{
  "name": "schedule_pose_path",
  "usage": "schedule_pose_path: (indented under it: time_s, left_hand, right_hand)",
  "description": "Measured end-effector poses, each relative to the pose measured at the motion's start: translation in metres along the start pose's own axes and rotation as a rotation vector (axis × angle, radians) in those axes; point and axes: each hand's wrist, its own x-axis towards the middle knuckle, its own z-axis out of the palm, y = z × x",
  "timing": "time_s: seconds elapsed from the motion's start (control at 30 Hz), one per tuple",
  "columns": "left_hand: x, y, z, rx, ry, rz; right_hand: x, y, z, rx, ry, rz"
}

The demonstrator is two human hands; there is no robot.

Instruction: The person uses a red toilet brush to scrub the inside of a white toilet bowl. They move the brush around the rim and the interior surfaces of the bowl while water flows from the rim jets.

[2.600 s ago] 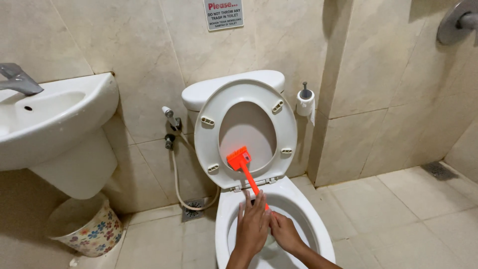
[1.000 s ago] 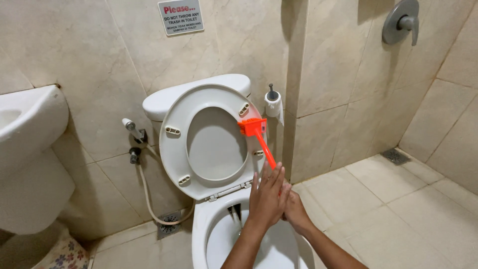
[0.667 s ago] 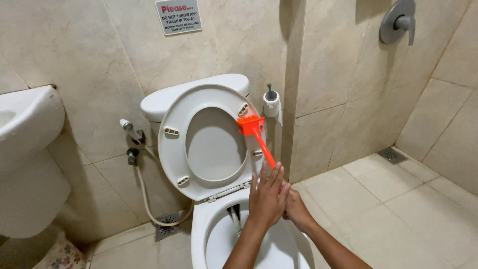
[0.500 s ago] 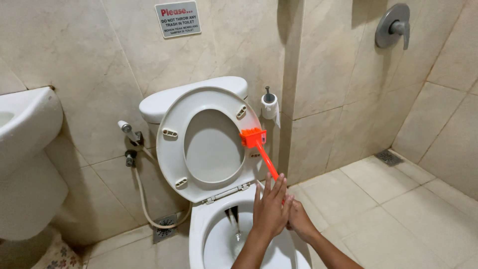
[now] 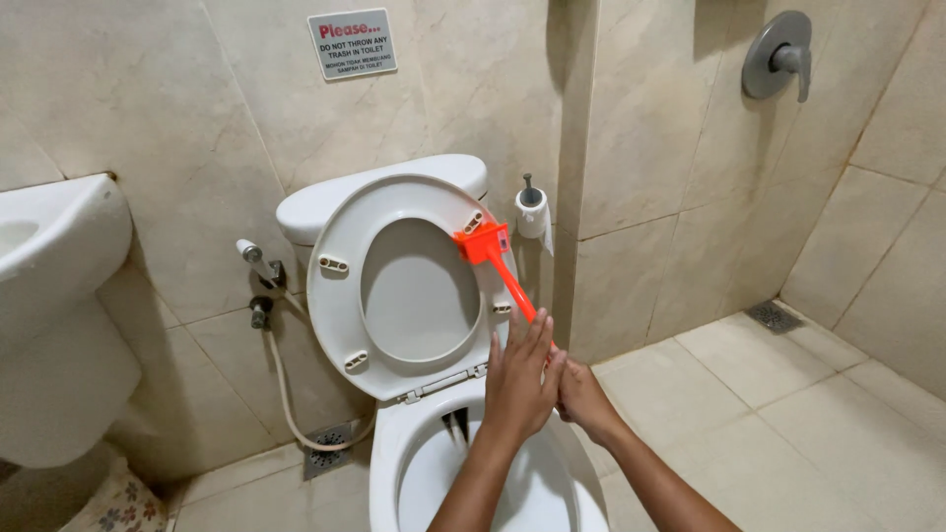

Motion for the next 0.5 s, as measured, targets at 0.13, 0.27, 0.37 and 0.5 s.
schedule_pose_path:
  time_s: [0.13, 0.27, 0.37, 0.5]
  left_hand:
    - [-0.022, -0.004, 0.033, -0.018, -0.03, -0.023]
    - [-0.041, -0.002, 0.058, -0.038, -0.134, -0.061]
    - [-0.048, 0.002, 0.071, -0.087, -0.225, -0.09]
    - [-0.051, 0.006, 0.084, -0.091, -0.27, -0.087]
  right_hand:
    - [-0.024, 0.003, -0.004, -0.045, 0.04, 0.05]
    - [-0.016, 0.072, -0.041, -0.068, 0.044, 0.054]
    - [-0.017, 0.097, -0.066, -0.108, 0.045, 0.077]
    - [-0.031, 0.093, -0.079, -0.138, 0.049, 0.138]
